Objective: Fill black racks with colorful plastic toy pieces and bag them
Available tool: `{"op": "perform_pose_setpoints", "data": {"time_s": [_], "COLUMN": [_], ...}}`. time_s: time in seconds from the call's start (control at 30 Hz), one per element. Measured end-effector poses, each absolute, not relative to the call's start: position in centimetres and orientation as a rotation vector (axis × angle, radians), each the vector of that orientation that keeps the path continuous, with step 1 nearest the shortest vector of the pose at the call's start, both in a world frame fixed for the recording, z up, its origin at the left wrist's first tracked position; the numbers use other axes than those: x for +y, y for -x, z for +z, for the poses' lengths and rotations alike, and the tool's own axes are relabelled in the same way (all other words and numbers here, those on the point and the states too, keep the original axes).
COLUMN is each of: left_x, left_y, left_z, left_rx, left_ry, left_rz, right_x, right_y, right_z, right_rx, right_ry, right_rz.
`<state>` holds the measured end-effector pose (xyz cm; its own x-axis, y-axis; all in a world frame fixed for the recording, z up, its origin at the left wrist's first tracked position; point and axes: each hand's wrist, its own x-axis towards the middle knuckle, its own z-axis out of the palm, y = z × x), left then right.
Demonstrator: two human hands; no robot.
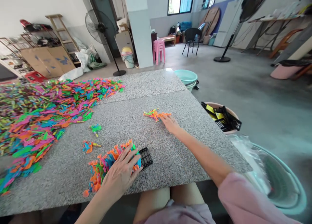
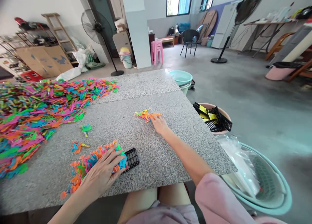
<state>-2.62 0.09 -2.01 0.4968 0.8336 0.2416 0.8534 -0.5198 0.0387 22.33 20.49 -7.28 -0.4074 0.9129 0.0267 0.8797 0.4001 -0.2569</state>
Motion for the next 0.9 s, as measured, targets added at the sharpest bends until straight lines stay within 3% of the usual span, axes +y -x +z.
{"op": "perform_pose_setpoints", "data": {"time_s": [0.17, 0.37, 0.57, 0.77, 0.9], "left_x": [-0.1, -0.1, -0.3, -0.2, -0.2], "left_y": [2.8, 2.5, 2.3, 2.2, 2.3], "left_z": [-2.1, -1.3, -0.7, -0.9, -0.9], "left_rx": [-1.507, -1.52, -1.56, -1.575, -1.563], "left_ry": [2.647, 2.657, 2.706, 2.701, 2.699], "left_rz": [-0.31, -0.277, -0.237, -0.224, -0.209], "right_x": [20.3, 20.4, 23.1, 14.0, 10.4], "right_y": [-24.6, -20.8, -20.3, -18.4, -14.0], "right_z": [-9.8, -9.8, -7.9, -9.9, -10.5], "right_rx": [-2.599, -2.065, -1.832, -1.828, -2.029], "right_ry": [1.45, 1.795, 2.039, 1.505, 1.234], "right_rz": [0.379, 0.414, 0.876, 1.391, 1.292]}}
